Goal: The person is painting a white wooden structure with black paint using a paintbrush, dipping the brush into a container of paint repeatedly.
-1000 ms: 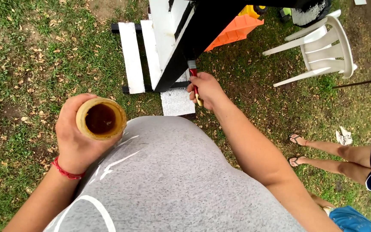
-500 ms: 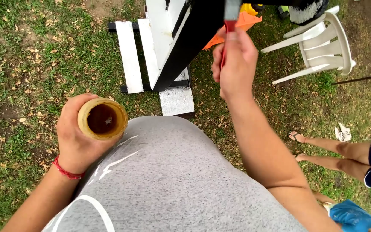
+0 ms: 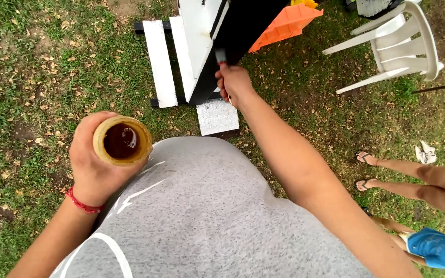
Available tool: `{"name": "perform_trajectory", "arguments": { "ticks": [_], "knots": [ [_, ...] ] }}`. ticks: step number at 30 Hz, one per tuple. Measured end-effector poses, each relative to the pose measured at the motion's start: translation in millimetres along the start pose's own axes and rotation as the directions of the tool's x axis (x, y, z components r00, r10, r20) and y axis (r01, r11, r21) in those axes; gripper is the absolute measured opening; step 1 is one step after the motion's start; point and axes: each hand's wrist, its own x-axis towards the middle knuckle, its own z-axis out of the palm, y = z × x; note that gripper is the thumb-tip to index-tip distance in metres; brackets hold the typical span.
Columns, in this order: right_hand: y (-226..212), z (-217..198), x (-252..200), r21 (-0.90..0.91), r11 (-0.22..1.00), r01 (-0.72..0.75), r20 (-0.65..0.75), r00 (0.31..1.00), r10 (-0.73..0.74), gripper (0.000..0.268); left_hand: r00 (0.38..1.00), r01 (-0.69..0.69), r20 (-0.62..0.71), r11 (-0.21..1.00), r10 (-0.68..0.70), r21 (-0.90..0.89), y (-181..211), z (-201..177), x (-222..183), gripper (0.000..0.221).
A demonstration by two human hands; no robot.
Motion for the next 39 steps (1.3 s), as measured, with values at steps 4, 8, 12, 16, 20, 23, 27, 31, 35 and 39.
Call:
{"name": "perform_trajectory", "arguments": {
  "ticks": [4, 8, 12, 16, 20, 23, 27, 31, 35, 39],
  "knots": [
    [46, -7, 17, -0.107, 0.993, -0.043, -0.004, 0.999, 0.043, 0.027, 1.0, 0.014, -0.003, 1.0, -0.014, 0.02, 0, -3, -3, 0.065],
    [10, -14, -41, -0.039, 0.999, -0.002, -0.027, 1.0, 0.001, 0.036, 0.999, 0.042, -0.015, 0.999, -0.042, 0.012, -2, -2, -2, 0.068],
    [-60, -23, -99, 0.006, 0.991, 0.131, -0.021, 0.991, -0.131, 0.032, 0.997, 0.075, 0.005, 0.997, -0.075, 0.005, -1, 3, 1, 0.068],
    [-84, -35, -145, 0.053, 0.968, 0.244, -0.011, 0.97, -0.244, 0.035, 1.0, 0.022, 0.01, 1.0, -0.022, 0.006, 0, 5, 5, 0.067],
    [-52, -36, -143, 0.1, 0.805, 0.585, -0.111, 0.811, -0.575, 0.03, 1.0, 0.007, 0.007, 1.0, -0.007, -0.004, -2, 6, 7, 0.066],
    [-22, -20, -97, 0.03, 0.763, 0.646, -0.15, 0.757, -0.635, 0.029, 1.0, 0.026, 0.011, 1.0, -0.026, -0.004, -3, 4, 8, 0.066],
    [1, -1, -21, -0.161, 0.884, 0.438, -0.144, 0.876, -0.46, 0.035, 1.0, 0.019, 0.023, 1.0, -0.019, -0.009, -3, 3, 8, 0.066],
    [29, 2, 12, -0.17, 0.933, 0.316, -0.105, 0.936, -0.336, 0.036, 0.999, -0.011, 0.044, 1.0, 0.011, 0.019, -3, 2, 10, 0.066],
    [61, -5, 12, -0.199, 0.978, -0.057, -0.094, 0.995, 0.039, 0.032, 0.998, 0.033, 0.054, 0.999, -0.034, 0.015, 0, 0, 10, 0.068],
    [39, -6, -20, -0.141, 0.975, -0.172, 0.006, 0.985, 0.174, 0.024, 0.999, 0.006, 0.046, 1.0, -0.006, 0.019, 0, -1, 9, 0.068]
  ]
}}
